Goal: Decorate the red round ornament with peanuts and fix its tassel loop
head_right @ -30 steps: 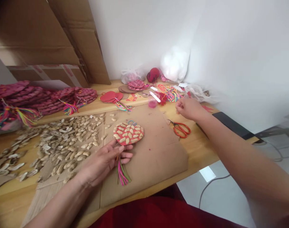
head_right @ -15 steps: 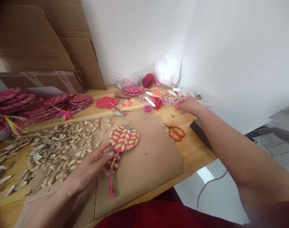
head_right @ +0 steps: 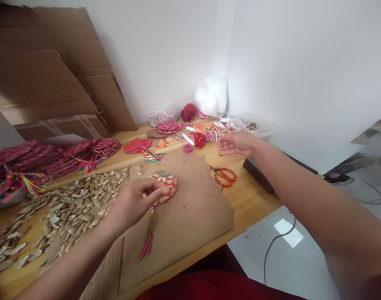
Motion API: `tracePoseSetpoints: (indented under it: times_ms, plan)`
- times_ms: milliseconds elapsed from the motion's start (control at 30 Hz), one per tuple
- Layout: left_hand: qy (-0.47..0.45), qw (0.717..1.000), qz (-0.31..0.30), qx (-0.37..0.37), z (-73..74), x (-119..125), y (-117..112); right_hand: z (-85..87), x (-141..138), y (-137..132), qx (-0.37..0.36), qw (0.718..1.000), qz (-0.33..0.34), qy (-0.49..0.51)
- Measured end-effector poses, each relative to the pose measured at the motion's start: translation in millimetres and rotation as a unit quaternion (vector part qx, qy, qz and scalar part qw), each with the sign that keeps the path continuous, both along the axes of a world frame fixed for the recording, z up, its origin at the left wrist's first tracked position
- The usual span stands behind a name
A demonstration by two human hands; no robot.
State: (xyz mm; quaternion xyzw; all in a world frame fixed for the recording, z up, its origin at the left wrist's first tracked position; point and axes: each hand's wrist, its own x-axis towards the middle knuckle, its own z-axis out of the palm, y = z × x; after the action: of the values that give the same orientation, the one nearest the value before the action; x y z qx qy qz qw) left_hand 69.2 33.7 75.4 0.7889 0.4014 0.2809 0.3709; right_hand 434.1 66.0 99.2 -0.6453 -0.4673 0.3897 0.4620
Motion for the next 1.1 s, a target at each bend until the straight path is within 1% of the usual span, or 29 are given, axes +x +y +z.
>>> tracePoseSetpoints:
  times_ms: [33, 100, 167, 267, 300, 367, 433, 533, 600, 667, 733, 800, 867, 900, 933, 1000, 1033, 1100]
  plan:
    - [-0.009, 1.0, -0.012, 0.013, 8.3, 21, 8, 1.3, 0, -2, -0.023, 1.0, 0.013, 0.014]
    - [-0.034, 0.999, -0.014, -0.003, 20.9, 66, 27, 3.9, -1, -4, -0.078, 0.995, 0.037, 0.047]
    - [-0.063, 0.998, -0.002, -0.032, 26.9, 110, 48, 5.6, -1, -6, -0.084, 0.993, 0.042, 0.07]
    - [-0.069, 0.996, 0.002, -0.049, 24.1, 165, 75, 6.1, -4, -9, -0.072, 0.992, 0.046, 0.094]
    - [-0.067, 0.996, 0.0, -0.056, 21.0, 178, 81, 5.8, -5, -10, -0.07, 0.991, 0.048, 0.101]
    - [-0.064, 0.996, -0.005, -0.064, 13.3, 197, 91, 4.5, -6, -13, -0.067, 0.99, 0.053, 0.111]
    - [-0.058, 0.996, -0.006, -0.069, 5.4, 208, 98, 2.4, -5, -15, -0.064, 0.989, 0.055, 0.118]
    - [-0.039, 0.997, -0.004, -0.069, -5.7, 215, 104, -2.1, 0, -14, -0.051, 0.99, 0.041, 0.125]
    - [-0.022, 0.998, 0.0, -0.059, -12.8, 218, 107, -4.0, 6, -11, -0.026, 0.992, 0.012, 0.126]
    - [0.001, 0.999, 0.007, -0.045, -19.5, 220, 109, -2.3, 13, -9, 0.02, 0.992, -0.035, 0.123]
    - [0.032, 0.999, 0.016, -0.031, -25.3, 222, 111, 4.9, 21, -9, 0.082, 0.986, -0.087, 0.117]
    - [0.066, 0.997, 0.021, -0.019, -30.0, 224, 114, 17.5, 27, -13, 0.148, 0.974, -0.129, 0.11]
    - [0.098, 0.995, 0.023, -0.009, -33.9, 227, 117, 32.6, 31, -21, 0.202, 0.963, -0.142, 0.104]
    - [0.111, 0.993, 0.023, -0.005, -35.7, 229, 118, 39.6, 32, -25, 0.247, 0.953, -0.14, 0.102]
    - [0.123, 0.992, 0.021, -0.001, -37.6, 231, 120, 45.4, 33, -28, 0.271, 0.947, -0.14, 0.101]
    - [0.139, 0.99, 0.014, 0.005, -41.6, 235, 123, 51.3, 32, -33, 0.296, 0.94, -0.136, 0.097]
    - [0.142, 0.99, 0.009, 0.006, -43.7, 236, 124, 51.0, 31, -34, 0.29, 0.943, -0.132, 0.097]
    - [0.139, 0.99, -0.002, 0.01, -47.8, 239, 126, 44.3, 27, -34, 0.258, 0.954, -0.12, 0.099]
